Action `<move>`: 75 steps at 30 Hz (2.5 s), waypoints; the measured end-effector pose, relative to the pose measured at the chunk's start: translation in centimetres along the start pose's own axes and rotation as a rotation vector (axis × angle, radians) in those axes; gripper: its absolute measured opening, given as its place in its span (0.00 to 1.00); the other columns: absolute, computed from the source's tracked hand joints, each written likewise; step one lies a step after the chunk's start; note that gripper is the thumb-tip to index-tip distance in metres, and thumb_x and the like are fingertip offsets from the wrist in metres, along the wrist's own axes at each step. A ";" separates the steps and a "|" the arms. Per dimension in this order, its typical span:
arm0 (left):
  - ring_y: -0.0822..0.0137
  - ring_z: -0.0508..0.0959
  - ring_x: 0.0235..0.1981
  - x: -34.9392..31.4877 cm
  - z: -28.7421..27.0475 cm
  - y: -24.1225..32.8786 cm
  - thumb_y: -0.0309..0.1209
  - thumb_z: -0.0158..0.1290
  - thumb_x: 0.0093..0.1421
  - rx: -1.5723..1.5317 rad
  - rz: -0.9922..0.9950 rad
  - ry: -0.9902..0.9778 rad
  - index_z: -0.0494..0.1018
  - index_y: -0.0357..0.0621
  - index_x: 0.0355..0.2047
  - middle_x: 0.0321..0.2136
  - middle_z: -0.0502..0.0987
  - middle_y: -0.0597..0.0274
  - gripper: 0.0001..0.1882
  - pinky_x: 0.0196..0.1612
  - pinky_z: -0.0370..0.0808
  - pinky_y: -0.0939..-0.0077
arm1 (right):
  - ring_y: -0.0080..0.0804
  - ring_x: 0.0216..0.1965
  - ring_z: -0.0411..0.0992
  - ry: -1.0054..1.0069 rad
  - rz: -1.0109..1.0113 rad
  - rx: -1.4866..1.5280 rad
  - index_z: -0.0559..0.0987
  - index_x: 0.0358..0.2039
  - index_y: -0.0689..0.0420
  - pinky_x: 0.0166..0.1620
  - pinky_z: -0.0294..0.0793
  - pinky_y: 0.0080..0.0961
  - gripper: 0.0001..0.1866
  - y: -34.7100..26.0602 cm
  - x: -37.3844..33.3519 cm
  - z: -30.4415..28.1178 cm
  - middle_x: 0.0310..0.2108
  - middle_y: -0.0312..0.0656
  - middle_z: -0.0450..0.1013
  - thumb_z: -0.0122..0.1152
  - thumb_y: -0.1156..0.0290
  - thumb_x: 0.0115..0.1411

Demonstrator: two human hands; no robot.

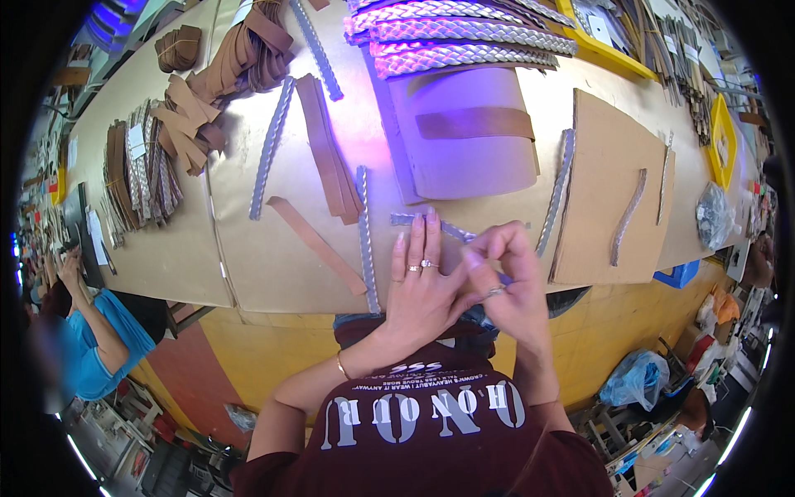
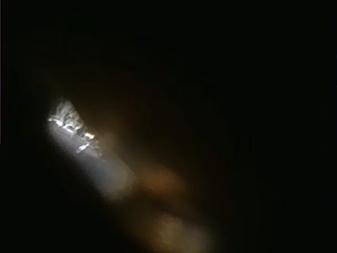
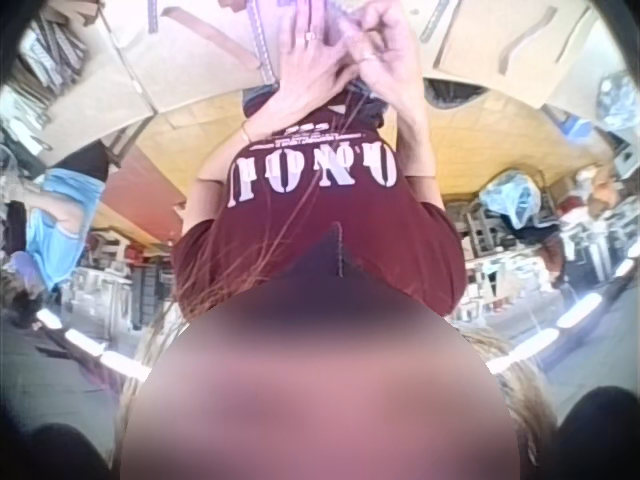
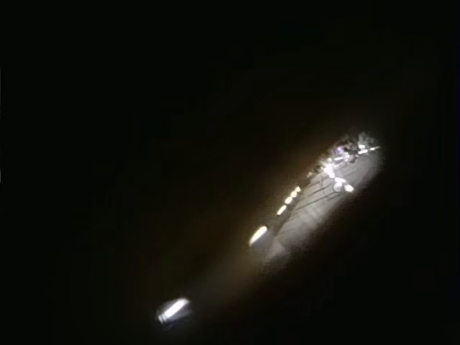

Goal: The person wraps braided rope around a cardboard form, secures it with a paper strip, and repeats the process with additional rope segments. The person handles rope and paper strips by hand on a workbench under a purple lamp.

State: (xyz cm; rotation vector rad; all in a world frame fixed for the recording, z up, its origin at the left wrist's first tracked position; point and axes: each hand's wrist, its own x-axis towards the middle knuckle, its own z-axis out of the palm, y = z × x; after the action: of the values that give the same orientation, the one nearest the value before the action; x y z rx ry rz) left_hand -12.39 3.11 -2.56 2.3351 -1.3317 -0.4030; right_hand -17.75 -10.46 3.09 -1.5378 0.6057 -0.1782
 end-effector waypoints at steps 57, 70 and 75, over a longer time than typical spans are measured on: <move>0.47 0.58 0.66 0.6 -0.9 -0.3 0.58 0.57 0.54 -0.073 -0.001 -0.002 0.71 0.62 0.59 0.66 0.52 0.29 0.34 0.62 0.51 0.58 | 0.17 0.29 0.62 0.214 0.042 -0.192 0.62 0.33 0.56 0.34 0.66 0.17 0.16 3.1 -0.6 -3.0 0.27 0.34 0.68 0.63 0.81 0.59; 0.36 0.48 0.69 0.2 -1.1 -0.8 0.59 0.56 0.54 -0.065 -0.040 -0.045 0.68 0.56 0.61 0.68 0.47 0.34 0.37 0.68 0.45 0.49 | 0.18 0.29 0.64 0.177 0.074 -0.281 0.63 0.33 0.58 0.35 0.68 0.18 0.13 0.3 0.1 -1.7 0.27 0.35 0.69 0.61 0.81 0.59; 0.42 0.48 0.70 0.0 -1.0 -1.5 0.52 0.54 0.58 -0.002 -0.020 -0.024 0.68 0.48 0.61 0.69 0.47 0.39 0.34 0.69 0.44 0.51 | 0.20 0.31 0.66 -0.071 -0.089 -0.045 0.62 0.32 0.56 0.38 0.69 0.18 0.14 -1.9 0.6 1.7 0.30 0.37 0.70 0.59 0.83 0.59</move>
State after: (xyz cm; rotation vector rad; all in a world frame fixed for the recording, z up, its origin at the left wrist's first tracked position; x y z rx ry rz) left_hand -10.77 3.99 -2.45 2.3505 -1.3193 -0.4397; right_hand -15.98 -9.36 4.63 -1.6087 0.4881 -0.1777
